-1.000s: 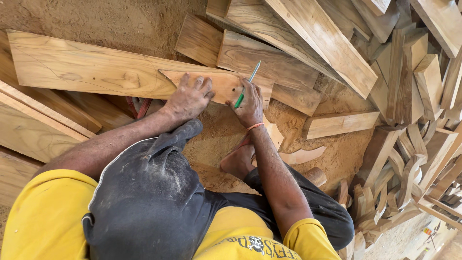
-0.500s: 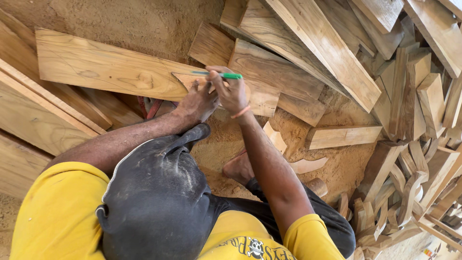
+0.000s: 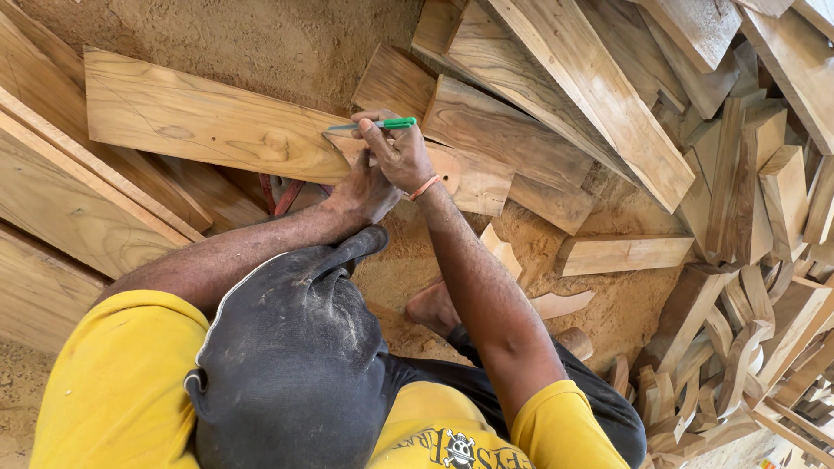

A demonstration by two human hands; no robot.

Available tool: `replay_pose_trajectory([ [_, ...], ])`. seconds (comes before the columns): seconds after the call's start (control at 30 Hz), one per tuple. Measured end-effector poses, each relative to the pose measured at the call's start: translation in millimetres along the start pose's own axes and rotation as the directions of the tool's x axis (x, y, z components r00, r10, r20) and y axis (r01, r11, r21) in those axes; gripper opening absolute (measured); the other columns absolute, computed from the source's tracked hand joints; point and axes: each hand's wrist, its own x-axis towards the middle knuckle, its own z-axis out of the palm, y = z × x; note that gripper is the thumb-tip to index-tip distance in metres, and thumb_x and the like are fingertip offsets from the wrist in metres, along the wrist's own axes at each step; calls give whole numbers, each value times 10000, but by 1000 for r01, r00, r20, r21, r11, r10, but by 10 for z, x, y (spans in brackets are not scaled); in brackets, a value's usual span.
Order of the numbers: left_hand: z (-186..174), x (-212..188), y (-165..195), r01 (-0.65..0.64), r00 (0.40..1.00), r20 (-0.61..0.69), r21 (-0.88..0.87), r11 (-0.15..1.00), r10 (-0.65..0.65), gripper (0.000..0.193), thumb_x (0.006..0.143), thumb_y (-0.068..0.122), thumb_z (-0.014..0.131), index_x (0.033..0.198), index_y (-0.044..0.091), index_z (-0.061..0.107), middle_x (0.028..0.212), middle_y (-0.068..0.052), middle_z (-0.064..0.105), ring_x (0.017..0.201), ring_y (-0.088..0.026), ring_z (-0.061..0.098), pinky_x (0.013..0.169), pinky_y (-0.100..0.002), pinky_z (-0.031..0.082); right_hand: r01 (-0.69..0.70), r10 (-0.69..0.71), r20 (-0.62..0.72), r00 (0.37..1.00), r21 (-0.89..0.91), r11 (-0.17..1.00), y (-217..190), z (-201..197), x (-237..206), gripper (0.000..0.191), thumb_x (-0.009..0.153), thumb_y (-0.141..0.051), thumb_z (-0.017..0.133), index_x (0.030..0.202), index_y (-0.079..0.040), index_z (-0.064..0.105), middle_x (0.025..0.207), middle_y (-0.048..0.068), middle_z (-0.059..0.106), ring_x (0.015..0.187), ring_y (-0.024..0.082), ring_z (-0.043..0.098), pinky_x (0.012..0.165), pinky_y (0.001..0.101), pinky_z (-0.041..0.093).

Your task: The person sits on the ground in a woodworking shop, holds a flat wooden template against a board, and traces around it with a green marker. They reposition the template and boards several times, moving scrap wood aside to reach the work surface.

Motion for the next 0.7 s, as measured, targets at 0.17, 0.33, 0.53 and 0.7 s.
replay_pose_trajectory([
  [0.17, 15, 25, -12, -38, 999, -16, 61, 997, 39, 423, 924, 366, 620, 1199, 51, 685, 1335, -214, 561, 1289, -378, 490, 1004, -617, 436, -16, 16, -4, 1000, 10, 1000, 29, -4, -33, 337, 1067, -317, 619, 1225, -29, 695, 971, 37, 749, 940, 80, 698, 725, 247, 591],
  [0.33, 66, 17, -18, -62, 997, -43, 117, 991, 68, 447, 948, 380, 611, 1223, 36, 683, 1308, -211, 563, 1274, -367, 493, 1009, -612, 459, -27, 27, -20, 999, 14, 1000, 36, -36, -24, 360, 1054, -342, 620, 1233, -40, 698, 985, 48, 758, 882, 92, 697, 686, 249, 596],
  [0.53, 76, 45, 8, -48, 995, -82, 70, 996, 54, 387, 940, 330, 635, 1211, 62, 702, 1371, -207, 541, 1333, -367, 440, 958, -583, 507, 5, -3, -31, 1000, 93, 996, -6, -104, -43, 343, 1072, -338, 602, 1223, -43, 692, 1034, 58, 751, 995, 115, 725, 757, 262, 648],
  [0.7, 81, 42, 14, -53, 986, -155, 47, 997, 60, 453, 892, 350, 640, 1244, 71, 694, 1395, -162, 549, 1340, -353, 428, 968, -609, 499, 14, -6, -54, 999, 157, 988, -67, -112, -48, 338, 1057, -304, 617, 1217, -13, 676, 1030, 69, 748, 1006, 133, 734, 770, 288, 666],
])
